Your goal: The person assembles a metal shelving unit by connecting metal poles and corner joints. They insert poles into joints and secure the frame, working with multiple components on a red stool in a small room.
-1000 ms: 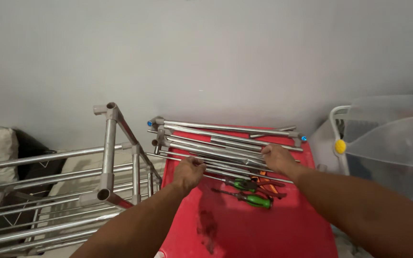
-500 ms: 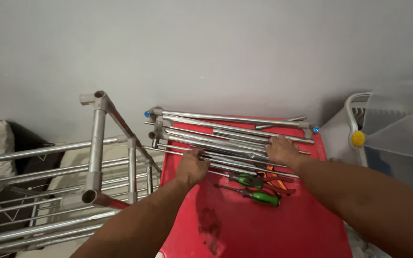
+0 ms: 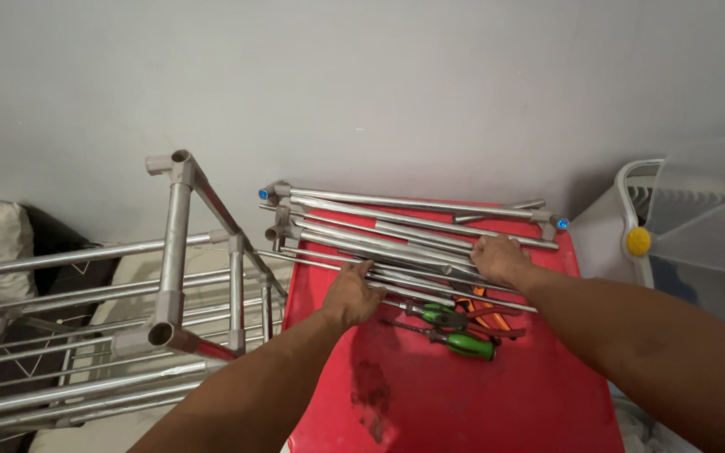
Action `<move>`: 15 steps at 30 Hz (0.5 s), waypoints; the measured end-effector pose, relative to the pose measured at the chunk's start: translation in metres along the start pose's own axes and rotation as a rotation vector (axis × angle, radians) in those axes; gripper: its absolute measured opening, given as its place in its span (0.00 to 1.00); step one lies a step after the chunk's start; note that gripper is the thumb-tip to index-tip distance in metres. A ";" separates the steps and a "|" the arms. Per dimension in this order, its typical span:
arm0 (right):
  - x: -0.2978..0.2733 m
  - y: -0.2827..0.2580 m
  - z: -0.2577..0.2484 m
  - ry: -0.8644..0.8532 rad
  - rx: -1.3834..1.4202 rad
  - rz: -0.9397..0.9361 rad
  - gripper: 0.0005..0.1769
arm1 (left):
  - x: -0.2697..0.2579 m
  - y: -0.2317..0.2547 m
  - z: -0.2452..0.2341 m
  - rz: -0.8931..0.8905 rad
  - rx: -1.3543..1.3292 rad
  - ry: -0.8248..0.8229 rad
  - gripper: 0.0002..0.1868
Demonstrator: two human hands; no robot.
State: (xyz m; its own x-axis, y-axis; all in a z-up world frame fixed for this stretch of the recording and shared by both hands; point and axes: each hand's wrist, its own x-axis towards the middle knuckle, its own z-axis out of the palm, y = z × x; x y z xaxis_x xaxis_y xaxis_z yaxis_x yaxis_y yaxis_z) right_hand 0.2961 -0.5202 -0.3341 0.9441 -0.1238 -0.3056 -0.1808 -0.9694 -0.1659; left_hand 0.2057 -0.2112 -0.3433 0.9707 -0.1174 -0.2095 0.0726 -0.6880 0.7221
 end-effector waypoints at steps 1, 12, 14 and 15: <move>-0.003 -0.001 -0.002 0.001 0.023 0.007 0.17 | -0.001 0.001 -0.001 0.005 0.003 0.005 0.37; -0.008 0.021 0.001 0.130 0.165 -0.101 0.15 | -0.005 0.000 -0.001 0.075 -0.048 0.035 0.30; -0.011 0.025 0.000 0.112 0.180 -0.079 0.15 | -0.003 -0.009 0.004 0.141 -0.082 0.066 0.28; -0.014 0.027 -0.002 0.111 0.185 -0.089 0.16 | 0.001 -0.013 0.006 0.129 -0.007 0.063 0.29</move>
State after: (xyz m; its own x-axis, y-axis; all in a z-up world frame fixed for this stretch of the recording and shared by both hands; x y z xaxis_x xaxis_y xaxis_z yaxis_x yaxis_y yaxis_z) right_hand 0.2787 -0.5452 -0.3328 0.9813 -0.0715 -0.1789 -0.1329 -0.9235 -0.3597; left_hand 0.2046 -0.2067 -0.3565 0.9846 -0.1591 -0.0724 -0.0528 -0.6651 0.7448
